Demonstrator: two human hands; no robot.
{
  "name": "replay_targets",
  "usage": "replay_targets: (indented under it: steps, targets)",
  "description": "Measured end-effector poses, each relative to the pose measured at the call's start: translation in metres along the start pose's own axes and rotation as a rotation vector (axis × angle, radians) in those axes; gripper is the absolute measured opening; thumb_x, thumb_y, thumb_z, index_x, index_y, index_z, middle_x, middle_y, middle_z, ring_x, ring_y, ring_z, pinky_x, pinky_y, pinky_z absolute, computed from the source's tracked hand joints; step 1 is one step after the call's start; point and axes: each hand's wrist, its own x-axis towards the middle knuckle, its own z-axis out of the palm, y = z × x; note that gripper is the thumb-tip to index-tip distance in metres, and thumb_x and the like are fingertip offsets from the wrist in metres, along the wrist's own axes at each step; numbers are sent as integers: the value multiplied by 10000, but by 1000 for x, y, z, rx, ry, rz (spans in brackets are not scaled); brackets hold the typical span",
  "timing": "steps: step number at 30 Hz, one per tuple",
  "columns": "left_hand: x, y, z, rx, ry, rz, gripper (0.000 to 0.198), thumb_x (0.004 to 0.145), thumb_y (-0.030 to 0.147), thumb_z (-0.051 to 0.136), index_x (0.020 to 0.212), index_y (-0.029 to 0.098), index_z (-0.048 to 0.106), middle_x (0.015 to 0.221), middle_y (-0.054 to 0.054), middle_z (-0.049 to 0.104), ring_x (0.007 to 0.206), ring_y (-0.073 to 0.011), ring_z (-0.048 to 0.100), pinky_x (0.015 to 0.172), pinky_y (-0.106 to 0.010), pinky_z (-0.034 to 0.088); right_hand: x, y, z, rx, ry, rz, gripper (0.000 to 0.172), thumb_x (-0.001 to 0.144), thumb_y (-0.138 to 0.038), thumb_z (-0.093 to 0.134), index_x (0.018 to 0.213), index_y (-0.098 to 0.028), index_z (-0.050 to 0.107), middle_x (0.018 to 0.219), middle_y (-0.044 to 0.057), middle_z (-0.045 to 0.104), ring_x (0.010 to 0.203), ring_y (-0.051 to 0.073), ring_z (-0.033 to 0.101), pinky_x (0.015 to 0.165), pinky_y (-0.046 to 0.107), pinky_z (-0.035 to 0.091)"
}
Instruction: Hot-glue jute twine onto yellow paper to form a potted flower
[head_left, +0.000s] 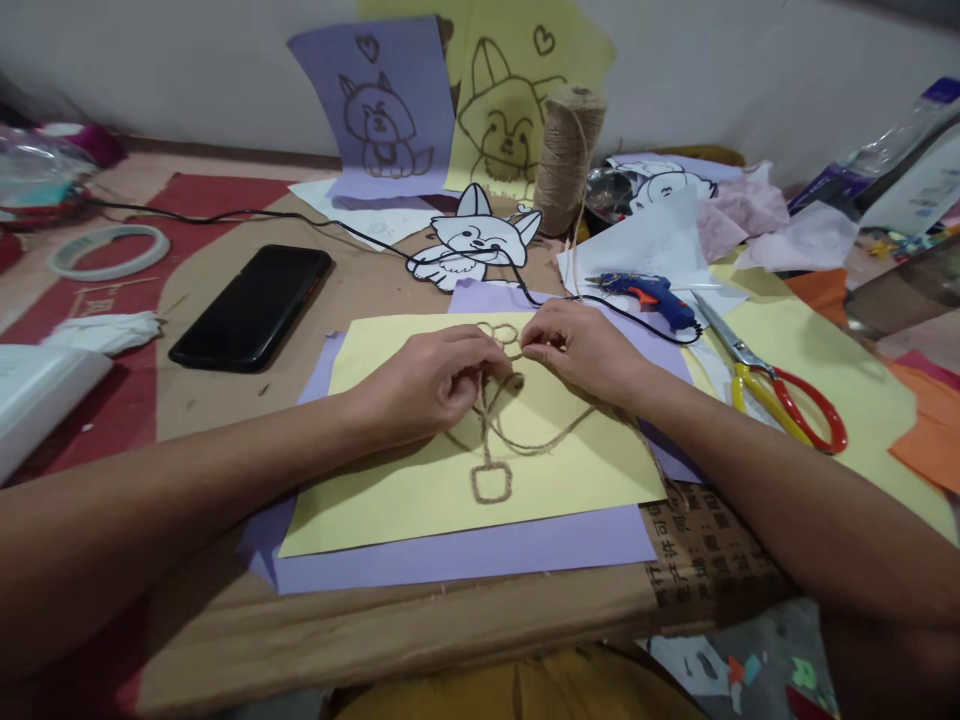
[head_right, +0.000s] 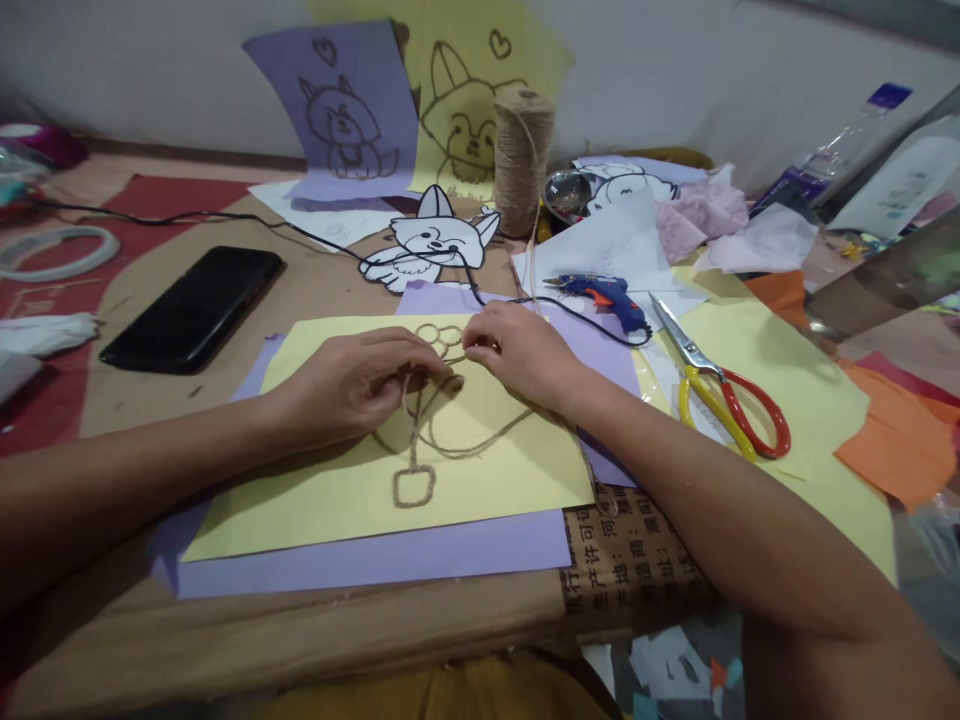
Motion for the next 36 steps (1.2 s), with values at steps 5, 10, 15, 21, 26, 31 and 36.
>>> replay_targets:
  steps: [5,10,15,21,26,31,36]
  targets:
    - [11,10,-6,-36,-42,-123,410,766,63,441,1008,152,759,956,-55,757,830,-176,676,757,-266,509,-1,1,-3,95,-18,75,62,867,-240,678,926,-221,687,878,24,693,801,180,594,720,321,435]
    - [19,16,-6,-3,-75,-139,329,969,265,463,983,164,776,999,-80,758,906,-208,678,814,-303,497,-4,6,-4,148,29,38,140,919,-240,606,1032,-229,688,944,36,711,864,197,624,794,346,470]
    - [14,9,7,127,-66,-40,321,1012,304,485,1044,141,760,1021,-111,717,978,-223,654,884,-329,499,-6,6,-2,34,1,-74,196,954,-197,562,1005,-238,746,983,61,678,985,213,615,894,363,468]
    - [9,6,16,229,-81,22,266,994,252,519,1084,111,725,1056,-134,664,1018,-261,600,903,-394,513,-4,8,-2,25,-16,-66,174,936,-157,574,967,-209,737,978,64,692,975,212,617,889,364,471]
    - [5,6,17,278,-69,43,276,981,229,536,1170,94,685,1109,-151,635,1064,-278,574,944,-414,514,-6,10,-1,112,33,-21,222,923,-139,583,1084,-217,715,1034,57,704,967,197,631,875,345,484]
    - [3,5,19,289,-73,40,300,982,242,535,1184,71,677,1140,-168,609,1110,-295,564,978,-428,511,-7,6,2,-6,22,-66,228,960,-158,558,1040,-213,765,988,75,669,971,208,619,886,356,475]
    - [3,5,19,297,-72,50,314,987,239,526,1191,54,676,1134,-173,615,1094,-302,565,965,-442,516,-6,7,2,9,34,-47,223,971,-191,562,1033,-200,775,968,73,686,944,200,633,861,347,479]
